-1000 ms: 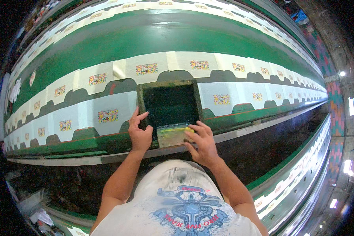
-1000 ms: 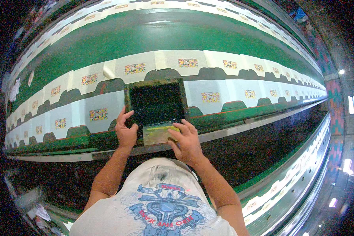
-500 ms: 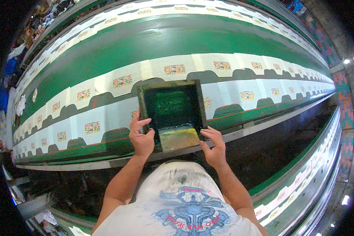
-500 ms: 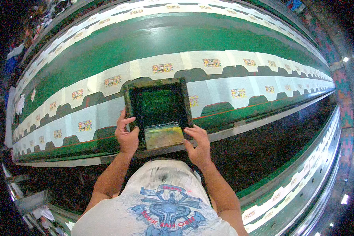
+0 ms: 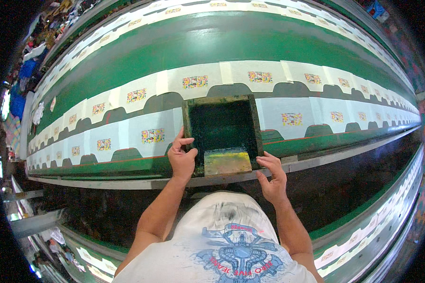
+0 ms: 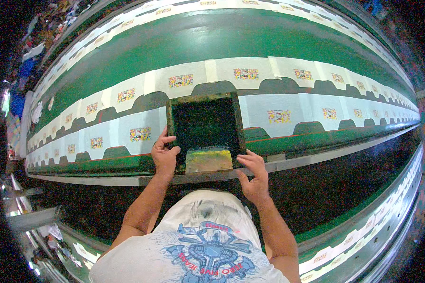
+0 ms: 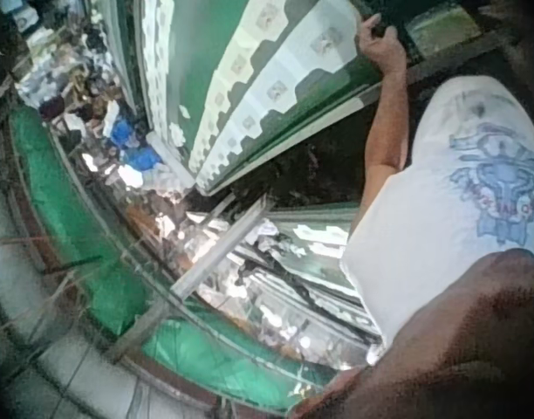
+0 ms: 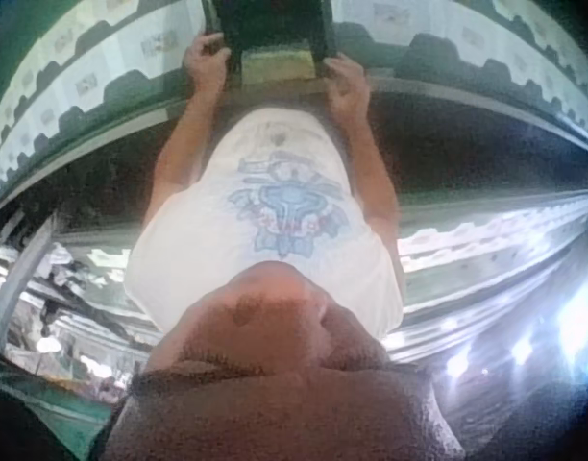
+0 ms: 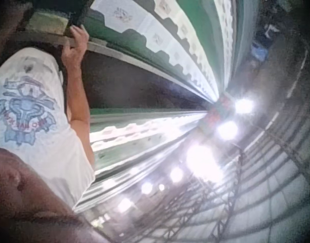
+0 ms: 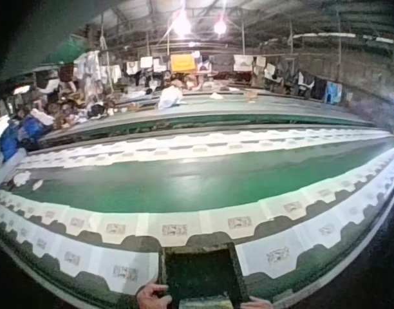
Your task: The person holds a screen-printing frame and repeatedly uses a squeegee to pull green ink across the mesh onto a long strip of paper moving along a conveyor. The person occasionally repositions the frame and continues the same pulling motion along the strip.
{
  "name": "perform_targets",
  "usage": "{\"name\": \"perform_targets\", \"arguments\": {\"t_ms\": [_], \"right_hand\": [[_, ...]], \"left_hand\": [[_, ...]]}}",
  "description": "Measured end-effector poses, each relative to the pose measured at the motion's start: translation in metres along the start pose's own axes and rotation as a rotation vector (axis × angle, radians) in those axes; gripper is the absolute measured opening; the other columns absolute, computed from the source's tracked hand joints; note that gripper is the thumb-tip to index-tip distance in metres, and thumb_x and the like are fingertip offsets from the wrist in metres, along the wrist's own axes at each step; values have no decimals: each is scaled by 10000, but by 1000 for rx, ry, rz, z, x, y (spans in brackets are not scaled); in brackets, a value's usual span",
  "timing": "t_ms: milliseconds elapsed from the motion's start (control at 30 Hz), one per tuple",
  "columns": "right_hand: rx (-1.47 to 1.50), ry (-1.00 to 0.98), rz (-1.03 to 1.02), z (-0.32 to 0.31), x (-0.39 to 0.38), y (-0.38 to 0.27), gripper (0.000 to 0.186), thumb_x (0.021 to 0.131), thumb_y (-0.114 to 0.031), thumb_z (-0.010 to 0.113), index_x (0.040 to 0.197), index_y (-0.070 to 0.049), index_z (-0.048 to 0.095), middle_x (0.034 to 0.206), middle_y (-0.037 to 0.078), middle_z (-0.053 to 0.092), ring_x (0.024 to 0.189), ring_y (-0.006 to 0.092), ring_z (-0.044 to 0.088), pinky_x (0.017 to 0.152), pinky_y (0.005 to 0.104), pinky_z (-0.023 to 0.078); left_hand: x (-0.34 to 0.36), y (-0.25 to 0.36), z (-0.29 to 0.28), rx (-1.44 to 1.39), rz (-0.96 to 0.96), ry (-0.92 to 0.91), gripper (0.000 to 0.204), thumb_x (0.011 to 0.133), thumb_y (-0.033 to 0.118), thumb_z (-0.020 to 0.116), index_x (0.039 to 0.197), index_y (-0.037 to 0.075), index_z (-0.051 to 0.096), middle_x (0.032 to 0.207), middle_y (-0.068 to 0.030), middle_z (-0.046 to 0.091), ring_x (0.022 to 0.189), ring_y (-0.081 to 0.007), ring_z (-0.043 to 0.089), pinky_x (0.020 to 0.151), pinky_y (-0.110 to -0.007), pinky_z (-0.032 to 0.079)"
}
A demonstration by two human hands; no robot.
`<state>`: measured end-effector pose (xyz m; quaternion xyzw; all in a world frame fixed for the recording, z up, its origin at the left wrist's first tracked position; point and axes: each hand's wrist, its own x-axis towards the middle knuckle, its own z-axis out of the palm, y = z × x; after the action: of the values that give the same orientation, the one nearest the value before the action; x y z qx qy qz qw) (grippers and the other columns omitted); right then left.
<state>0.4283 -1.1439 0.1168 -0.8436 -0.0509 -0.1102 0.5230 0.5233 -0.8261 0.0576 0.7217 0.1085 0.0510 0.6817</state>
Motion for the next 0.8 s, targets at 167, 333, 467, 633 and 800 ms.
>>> {"name": "perform_targets", "arguments": {"t_ms": [167,333,467,633,800], "right_hand": [[-16,-21,-25,-7,4,-1,436,869,7,851,1291,-65,771,1385,150,768,1446,416,620,1229,545,464],[-21,-14,4,-6,3,-2,426,876,14,838,1289,-66,773,1388,154,764,1440,414,624,1227,543,464],[-106,-8,10,-5,6,-14,421,873,16,835,1282,-65,772,1388,155,754,1423,422,630,1214,545,473],[-292,-101,-97,6,12,-43,457,837,46,848,1271,-71,768,1369,158,741,1391,438,641,1175,547,506],[-363,-208,-178,23,13,-62,508,794,37,891,1272,-84,770,1345,141,741,1369,427,652,1138,545,539]], "left_hand": [[1,-6,1,46,47,6,319,747,-139,748,1019,28,745,1731,-276,501,1304,-188,673,976,-296,536],[2,-9,4,37,76,23,217,767,-90,744,942,38,753,1713,-290,518,1544,-314,552,1209,-374,421],[2,-10,4,-33,20,-7,200,779,-82,736,941,35,752,1710,-311,510,1598,-350,498,1278,-410,362],[1,1,6,43,71,-2,176,786,-88,721,921,24,735,1718,-313,497,1602,-355,494,1293,-416,349],[-1,-5,4,12,68,-18,175,785,-93,715,919,18,726,1726,-313,487,1602,-362,494,1291,-419,357]]}}
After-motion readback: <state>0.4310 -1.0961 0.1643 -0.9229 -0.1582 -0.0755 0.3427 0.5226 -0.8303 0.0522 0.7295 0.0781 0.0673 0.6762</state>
